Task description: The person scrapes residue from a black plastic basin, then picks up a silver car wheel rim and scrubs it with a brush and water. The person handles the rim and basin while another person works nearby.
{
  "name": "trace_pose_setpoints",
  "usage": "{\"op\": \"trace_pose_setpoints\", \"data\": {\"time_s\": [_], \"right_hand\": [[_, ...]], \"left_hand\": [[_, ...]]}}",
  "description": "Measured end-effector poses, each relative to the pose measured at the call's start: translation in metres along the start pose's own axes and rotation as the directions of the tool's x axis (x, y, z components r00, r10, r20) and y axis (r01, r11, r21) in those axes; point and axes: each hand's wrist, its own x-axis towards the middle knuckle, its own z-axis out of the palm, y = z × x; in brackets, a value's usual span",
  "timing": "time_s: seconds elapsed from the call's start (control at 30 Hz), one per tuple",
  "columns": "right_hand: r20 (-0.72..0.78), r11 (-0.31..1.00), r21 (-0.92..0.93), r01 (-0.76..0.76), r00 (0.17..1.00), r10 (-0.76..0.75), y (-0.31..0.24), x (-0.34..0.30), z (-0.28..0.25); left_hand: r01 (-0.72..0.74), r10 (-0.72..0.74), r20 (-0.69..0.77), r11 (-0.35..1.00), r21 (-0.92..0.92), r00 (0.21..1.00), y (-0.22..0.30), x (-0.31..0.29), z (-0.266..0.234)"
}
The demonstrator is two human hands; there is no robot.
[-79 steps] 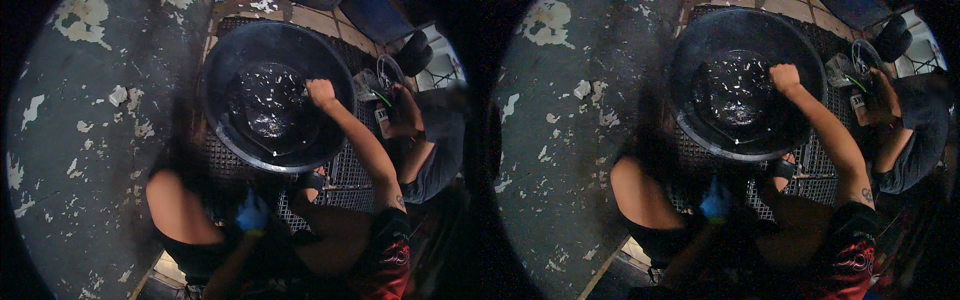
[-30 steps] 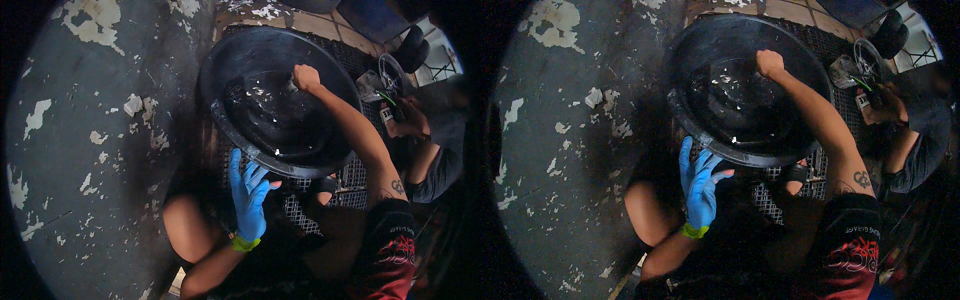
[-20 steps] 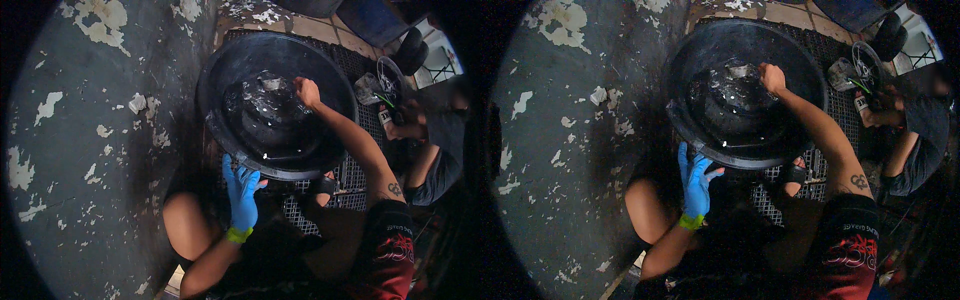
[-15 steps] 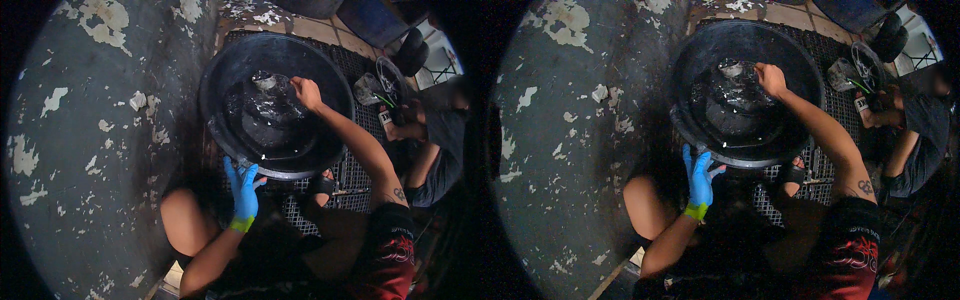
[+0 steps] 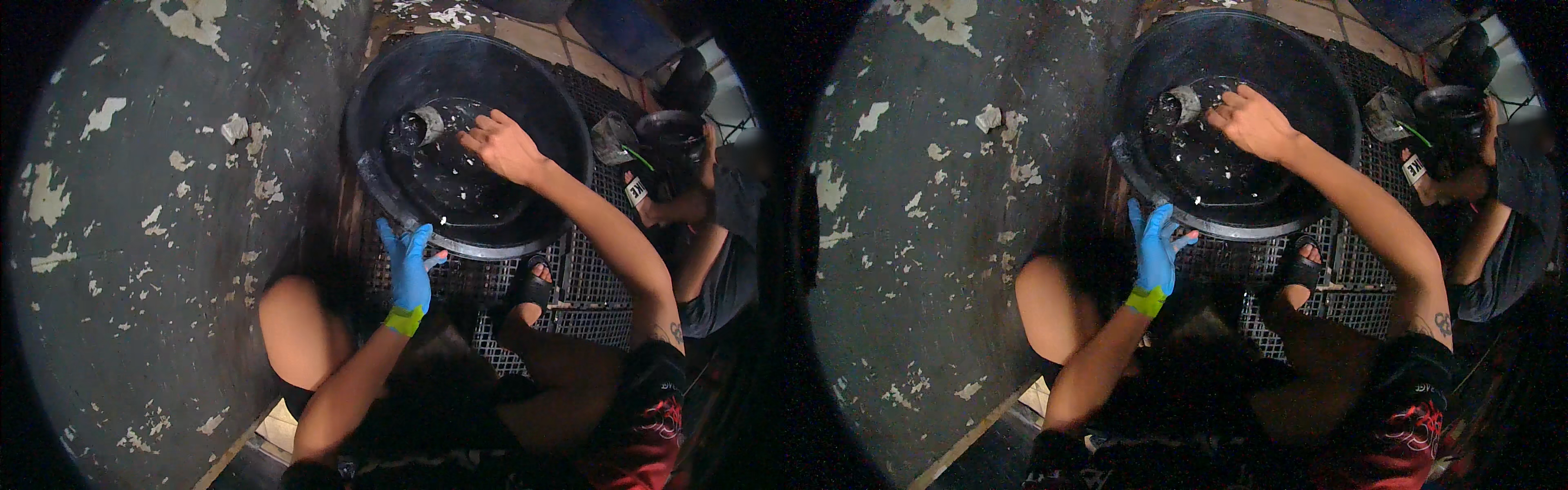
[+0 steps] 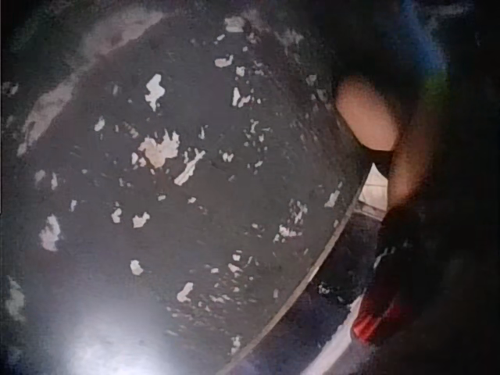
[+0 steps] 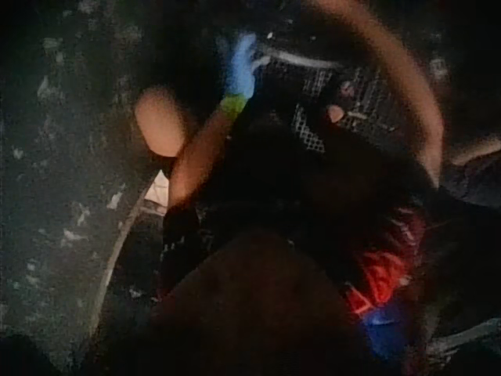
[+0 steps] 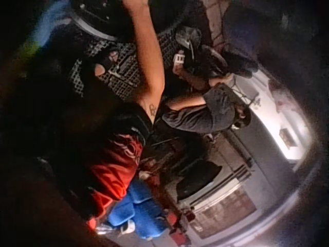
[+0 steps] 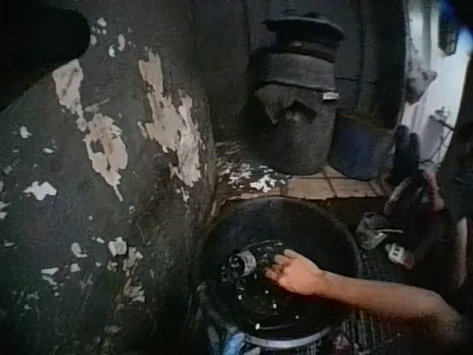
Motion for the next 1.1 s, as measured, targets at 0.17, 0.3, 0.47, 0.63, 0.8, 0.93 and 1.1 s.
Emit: {"op": "trace_pose_setpoints", "data": {"time_s": [0.17, 0.3, 0.47, 0.63, 0.8, 0.93, 1.1], "right_hand": [[0.03, 0.993, -0.054, 0.107, 0.994, -0.105, -0.015, -0.006, -0.028], [0.028, 0.983, -0.078, 0.164, 0.986, -0.162, -0.031, -0.017, -0.051], [-0.001, 0.976, -0.045, 0.213, 0.977, -0.214, -0.049, -0.037, -0.07], [-0.021, 0.99, 0.111, 0.086, 0.996, -0.084, -0.049, -0.069, -0.063], [0.138, 0.909, 0.291, -0.3, 0.953, 0.27, -0.01, -0.102, -0.031], [0.252, 0.868, 0.229, -0.44, 0.888, 0.384, 0.025, -0.114, 0.017], [0.478, 0.835, -0.046, -0.548, 0.722, 0.5, 0.06, -0.105, 0.06]], "left_hand": [[0.01, -0.009, -0.013, 0.999, 0.031, 1.0, 0.004, 0.0, 0.005], [0.018, -0.016, -0.045, 0.999, 0.028, 0.999, 0.004, -0.003, 0.009], [0.036, -0.034, -0.056, 0.999, 0.034, 0.998, 0.007, -0.004, 0.01], [0.063, -0.062, -0.063, 0.998, 0.021, 0.996, 0.009, -0.004, 0.01], [0.117, -0.117, -0.055, 0.993, -0.004, 0.992, -0.001, 0.004, 0.008], [0.117, -0.123, -0.097, 0.991, -0.061, 0.988, -0.006, 0.009, 0.005], [0.18, -0.189, -0.061, 0.974, -0.138, 0.98, 0.018, 0.0, 0.014]]}}
